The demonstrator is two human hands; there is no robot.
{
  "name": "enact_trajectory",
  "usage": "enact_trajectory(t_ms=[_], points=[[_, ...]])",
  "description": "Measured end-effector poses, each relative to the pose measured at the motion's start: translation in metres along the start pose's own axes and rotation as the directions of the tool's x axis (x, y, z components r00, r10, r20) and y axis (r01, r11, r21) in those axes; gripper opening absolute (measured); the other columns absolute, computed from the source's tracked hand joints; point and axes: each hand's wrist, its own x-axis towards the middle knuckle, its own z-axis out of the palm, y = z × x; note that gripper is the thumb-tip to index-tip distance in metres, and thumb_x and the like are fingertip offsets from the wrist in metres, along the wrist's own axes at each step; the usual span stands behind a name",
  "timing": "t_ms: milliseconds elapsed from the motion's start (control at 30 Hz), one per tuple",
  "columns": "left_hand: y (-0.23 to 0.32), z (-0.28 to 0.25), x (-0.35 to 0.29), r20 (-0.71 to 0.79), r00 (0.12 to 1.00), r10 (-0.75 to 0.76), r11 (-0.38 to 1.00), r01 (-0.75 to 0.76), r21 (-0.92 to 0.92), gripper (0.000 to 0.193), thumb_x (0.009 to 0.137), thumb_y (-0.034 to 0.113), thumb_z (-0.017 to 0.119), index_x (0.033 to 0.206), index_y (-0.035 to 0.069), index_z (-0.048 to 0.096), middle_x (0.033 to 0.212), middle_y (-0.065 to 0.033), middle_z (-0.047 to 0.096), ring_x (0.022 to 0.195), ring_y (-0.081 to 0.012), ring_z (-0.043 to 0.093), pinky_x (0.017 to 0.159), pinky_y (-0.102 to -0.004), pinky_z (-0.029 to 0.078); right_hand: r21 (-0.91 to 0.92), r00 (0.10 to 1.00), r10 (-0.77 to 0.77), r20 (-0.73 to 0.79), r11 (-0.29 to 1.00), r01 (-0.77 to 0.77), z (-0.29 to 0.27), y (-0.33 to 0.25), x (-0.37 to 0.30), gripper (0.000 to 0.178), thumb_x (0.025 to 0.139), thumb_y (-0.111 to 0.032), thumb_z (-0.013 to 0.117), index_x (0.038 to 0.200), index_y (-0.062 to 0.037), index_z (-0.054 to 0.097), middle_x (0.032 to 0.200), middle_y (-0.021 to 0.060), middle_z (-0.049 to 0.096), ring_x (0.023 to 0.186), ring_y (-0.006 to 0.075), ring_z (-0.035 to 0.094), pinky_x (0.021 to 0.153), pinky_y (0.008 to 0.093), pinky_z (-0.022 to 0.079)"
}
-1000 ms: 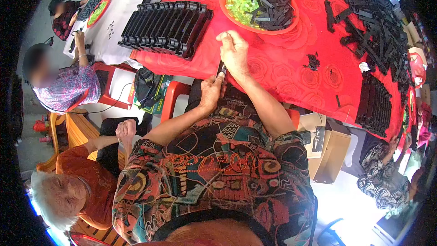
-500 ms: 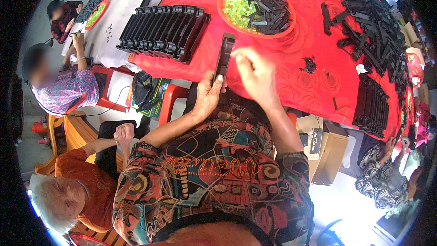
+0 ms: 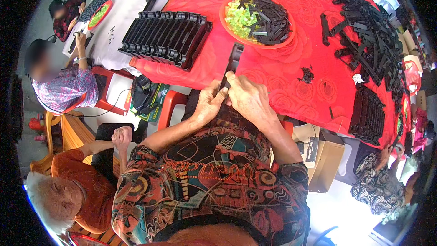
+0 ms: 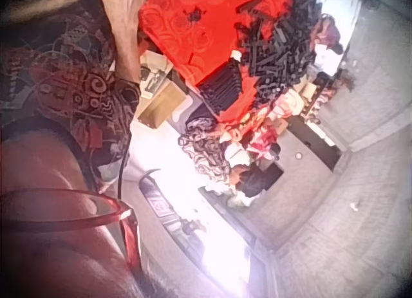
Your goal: The person is assembling black plastic mechanical components, likely parts for a larger device or toy, at a table with other workers.
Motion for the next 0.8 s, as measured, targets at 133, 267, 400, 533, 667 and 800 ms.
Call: enact_trajectory(t_ms=[133,267,400,533,667,800], points=[[0.001,0.001,0.002,0.005,0.999,-0.048,0.999,0.048,-0.006,0.014,0.088,0.013,0.05,0.089,0.0,0.05,0.065,-0.0013,0.051,0.054,-0.0072,0.049,0.05,-0.0228,0.042,0.157,0.99,0.141,-0.012,0.978,-0.137,0.009,0.003,-0.007,0.024,0.076,0.001,0.051,0.1,-0.0033,0.054,0.067,0.0132,0.054,0.053,0.024,0.056,0.048,0.0338,0.044],[-0.008,-0.002,-0.004,0.063,0.995,-0.084,0.996,0.083,0.01,0.015,0.088,0.013,0.05,0.095,0.001,0.05,0.064,-0.0004,0.049,0.053,-0.0065,0.049,0.048,-0.0219,0.041,0.438,0.934,0.349,0.078,0.829,-0.346,0.012,0.001,-0.015,0.018,0.08,0.002,0.05,0.096,-0.0024,0.055,0.057,0.0005,0.044,0.048,0.0058,0.04,0.045,0.0227,0.033],[-0.009,-0.002,-0.012,0.058,0.993,-0.107,0.99,0.111,-0.085,0.023,0.087,0.008,0.05,0.109,0.003,0.042,0.069,-0.0006,0.05,0.056,-0.0065,0.051,0.048,-0.0206,0.043,0.645,0.883,0.405,0.237,0.614,-0.455,0.015,0.002,-0.026,0.02,0.081,0.004,0.05,0.1,-0.0014,0.054,0.059,-0.0052,0.041,0.054,0.0018,0.037,0.048,0.0188,0.031],[-0.017,-0.008,-0.016,0.032,0.997,-0.074,0.984,0.078,-0.161,0.033,0.086,0.003,0.049,0.117,0.005,0.037,0.074,-0.0012,0.051,0.061,-0.0065,0.052,0.052,-0.0193,0.045,0.608,0.917,0.337,0.215,0.688,-0.395,0.019,-0.014,-0.039,0.033,0.08,0.005,0.048,0.112,-0.0022,0.05,0.064,0.0026,0.054,0.061,0.0059,0.054,0.055,0.0218,0.045],[-0.015,-0.008,-0.016,0.029,0.999,0.023,0.985,-0.018,-0.172,0.037,0.085,-0.003,0.049,0.119,0.005,0.036,0.083,-0.0033,0.056,0.066,-0.0066,0.054,0.057,-0.0199,0.046,0.474,0.958,0.274,0.089,0.834,-0.283,0.029,-0.021,-0.052,0.04,0.078,0.005,0.051,0.117,-0.0025,0.048,0.07,0.0085,0.058,0.062,0.0119,0.059,0.057,0.0252,0.047],[-0.018,-0.009,-0.017,0.032,0.997,0.064,0.976,-0.056,-0.21,0.044,0.084,-0.005,0.048,0.124,0.005,0.033,0.093,-0.0049,0.058,0.072,-0.0065,0.053,0.063,-0.02,0.046,0.441,0.98,0.197,0.025,0.878,-0.188,0.034,-0.021,-0.056,0.043,0.077,0.006,0.051,0.119,-0.0009,0.047,0.073,0.0109,0.059,0.061,0.0157,0.06,0.055,0.0268,0.047]])
